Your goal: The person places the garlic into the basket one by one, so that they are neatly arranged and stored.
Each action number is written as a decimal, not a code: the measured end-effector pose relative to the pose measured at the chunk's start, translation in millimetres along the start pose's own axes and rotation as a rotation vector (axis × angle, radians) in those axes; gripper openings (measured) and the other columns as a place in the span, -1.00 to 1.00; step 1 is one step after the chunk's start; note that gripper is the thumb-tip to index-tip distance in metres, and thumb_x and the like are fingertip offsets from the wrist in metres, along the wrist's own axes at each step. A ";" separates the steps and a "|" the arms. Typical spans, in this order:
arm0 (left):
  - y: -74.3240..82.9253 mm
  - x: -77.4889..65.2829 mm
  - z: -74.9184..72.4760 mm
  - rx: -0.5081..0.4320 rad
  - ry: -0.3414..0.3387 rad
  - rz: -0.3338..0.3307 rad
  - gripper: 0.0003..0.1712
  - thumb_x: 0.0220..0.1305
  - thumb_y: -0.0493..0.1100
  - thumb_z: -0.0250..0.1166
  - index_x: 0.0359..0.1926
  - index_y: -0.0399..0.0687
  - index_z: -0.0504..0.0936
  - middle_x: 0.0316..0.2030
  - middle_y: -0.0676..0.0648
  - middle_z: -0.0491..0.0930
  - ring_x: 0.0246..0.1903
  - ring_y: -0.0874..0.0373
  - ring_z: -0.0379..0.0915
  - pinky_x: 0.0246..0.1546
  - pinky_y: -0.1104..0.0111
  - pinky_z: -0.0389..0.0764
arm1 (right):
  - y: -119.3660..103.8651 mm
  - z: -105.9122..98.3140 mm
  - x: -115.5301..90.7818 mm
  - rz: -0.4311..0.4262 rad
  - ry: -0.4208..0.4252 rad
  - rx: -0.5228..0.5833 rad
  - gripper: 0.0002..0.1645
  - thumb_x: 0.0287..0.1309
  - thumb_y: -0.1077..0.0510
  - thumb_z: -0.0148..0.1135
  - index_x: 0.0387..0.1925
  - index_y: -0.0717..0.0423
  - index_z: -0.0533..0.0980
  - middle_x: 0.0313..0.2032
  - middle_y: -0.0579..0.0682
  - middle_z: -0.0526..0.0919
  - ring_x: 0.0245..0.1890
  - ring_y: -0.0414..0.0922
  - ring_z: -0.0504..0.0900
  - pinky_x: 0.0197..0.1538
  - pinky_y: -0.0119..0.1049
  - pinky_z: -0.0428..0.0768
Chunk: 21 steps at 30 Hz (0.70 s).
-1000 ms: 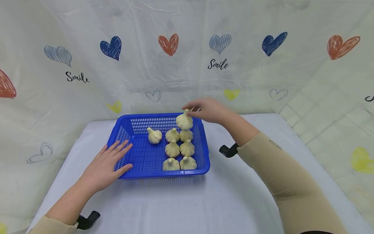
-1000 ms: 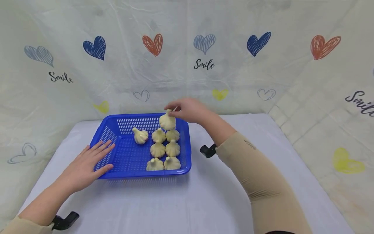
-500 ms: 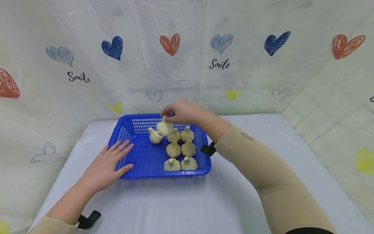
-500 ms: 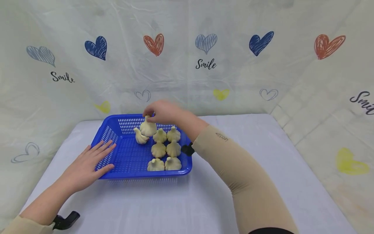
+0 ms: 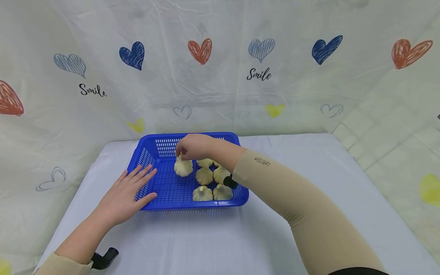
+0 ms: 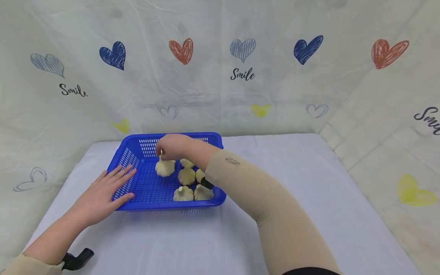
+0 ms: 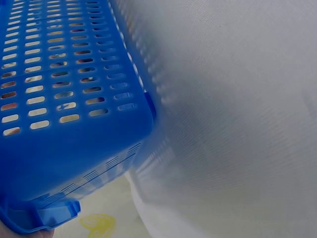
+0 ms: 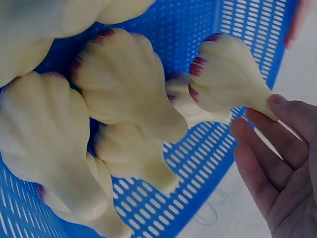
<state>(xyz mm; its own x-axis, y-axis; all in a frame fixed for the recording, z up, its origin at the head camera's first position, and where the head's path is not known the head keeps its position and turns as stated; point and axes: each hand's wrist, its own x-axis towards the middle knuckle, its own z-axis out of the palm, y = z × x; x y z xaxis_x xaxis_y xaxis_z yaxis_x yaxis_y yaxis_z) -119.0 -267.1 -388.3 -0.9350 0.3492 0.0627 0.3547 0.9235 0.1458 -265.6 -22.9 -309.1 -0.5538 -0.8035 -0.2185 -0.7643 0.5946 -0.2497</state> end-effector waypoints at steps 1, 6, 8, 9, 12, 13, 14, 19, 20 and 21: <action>-0.2 -0.1 0.0 0.000 0.000 -0.001 -0.08 0.36 0.48 -0.08 0.56 0.14 0.09 0.53 -0.09 0.05 0.50 -0.23 -0.14 0.46 -0.17 -0.20 | -0.7 1.9 2.0 0.004 -0.009 0.006 -0.72 0.39 0.10 0.16 0.05 -0.03 0.65 -0.02 -0.14 0.68 0.00 -0.21 0.58 0.06 -0.33 0.57; -0.6 -0.5 -0.4 -0.003 -0.001 -0.007 -0.10 0.37 0.45 -0.03 0.56 0.14 0.09 0.53 -0.09 0.05 0.50 -0.23 -0.14 0.46 -0.16 -0.21 | -1.9 11.3 9.3 0.011 -0.047 -0.010 -0.74 0.39 0.08 0.17 0.03 -0.07 0.66 -0.03 -0.17 0.67 -0.02 -0.24 0.58 0.03 -0.34 0.57; -0.2 -0.5 -0.4 -0.005 -0.001 -0.007 -0.10 0.37 0.44 -0.01 0.56 0.14 0.10 0.53 -0.09 0.05 0.50 -0.23 -0.14 0.46 -0.15 -0.22 | -1.8 14.5 11.7 0.008 -0.063 -0.030 -0.74 0.40 0.07 0.17 0.03 -0.08 0.66 -0.04 -0.19 0.67 -0.02 -0.24 0.58 0.03 -0.34 0.57; 0.0 -0.5 -0.5 -0.007 -0.001 -0.008 -0.10 0.37 0.43 -0.01 0.56 0.14 0.09 0.53 -0.09 0.05 0.50 -0.23 -0.14 0.47 -0.15 -0.23 | -1.8 16.0 12.8 0.008 -0.070 -0.037 -0.74 0.40 0.06 0.17 0.03 -0.09 0.66 -0.04 -0.19 0.67 -0.02 -0.24 0.58 0.04 -0.34 0.57; -0.3 -0.6 -0.6 -0.013 -0.001 -0.004 -0.11 0.38 0.40 0.02 0.56 0.13 0.09 0.53 -0.08 0.04 0.50 -0.23 -0.14 0.47 -0.15 -0.23 | -2.6 19.2 15.4 0.010 -0.091 -0.060 -0.74 0.40 0.05 0.17 0.03 -0.10 0.66 -0.03 -0.19 0.67 -0.01 -0.23 0.58 0.06 -0.33 0.56; -0.4 -0.6 -0.6 -0.014 -0.001 -0.002 -0.12 0.38 0.39 0.03 0.56 0.14 0.09 0.54 -0.08 0.04 0.50 -0.22 -0.15 0.47 -0.15 -0.23 | -3.2 20.2 15.9 0.012 -0.101 -0.070 -0.73 0.40 0.04 0.18 0.04 -0.09 0.66 -0.02 -0.19 0.67 0.00 -0.23 0.58 0.06 -0.33 0.56; -0.5 -0.6 -0.5 -0.015 -0.001 0.000 -0.12 0.38 0.37 0.05 0.56 0.14 0.09 0.54 -0.08 0.04 0.50 -0.22 -0.15 0.47 -0.15 -0.22 | -3.9 21.2 16.1 0.011 -0.108 -0.083 -0.73 0.39 0.04 0.18 0.04 -0.09 0.66 -0.02 -0.19 0.67 0.00 -0.23 0.58 0.06 -0.33 0.56; -0.8 -1.0 -0.9 -0.020 -0.001 0.007 -0.14 0.39 0.33 0.09 0.56 0.14 0.09 0.54 -0.06 0.04 0.51 -0.21 -0.16 0.48 -0.11 -0.23 | -6.7 24.8 15.8 0.001 -0.138 -0.139 -0.71 0.38 0.07 0.21 0.06 -0.06 0.67 0.00 -0.17 0.67 0.00 -0.21 0.60 0.04 -0.33 0.58; -0.8 -1.3 -1.3 -0.021 0.000 0.008 -0.14 0.39 0.33 0.09 0.56 0.14 0.09 0.53 -0.07 0.04 0.51 -0.21 -0.16 0.48 -0.11 -0.24 | -7.1 25.2 15.6 0.001 -0.140 -0.144 -0.72 0.38 0.08 0.21 0.06 -0.06 0.67 0.01 -0.17 0.67 0.00 -0.21 0.60 0.04 -0.33 0.58; -0.8 -1.5 -1.7 -0.022 0.002 0.008 -0.15 0.39 0.33 0.09 0.56 0.14 0.10 0.53 -0.07 0.05 0.51 -0.21 -0.15 0.48 -0.11 -0.23 | -7.3 25.5 15.5 0.003 -0.142 -0.149 -0.71 0.38 0.09 0.21 0.06 -0.06 0.67 0.01 -0.17 0.67 0.01 -0.21 0.60 0.04 -0.33 0.58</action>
<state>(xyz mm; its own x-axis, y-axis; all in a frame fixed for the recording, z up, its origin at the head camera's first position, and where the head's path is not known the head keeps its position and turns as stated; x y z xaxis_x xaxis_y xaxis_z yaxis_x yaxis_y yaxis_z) -117.9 -268.6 -386.9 -0.9319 0.3566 0.0665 0.3627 0.9168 0.1671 -260.2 -39.0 -334.7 -0.5119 -0.7834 -0.3524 -0.8089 0.5777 -0.1093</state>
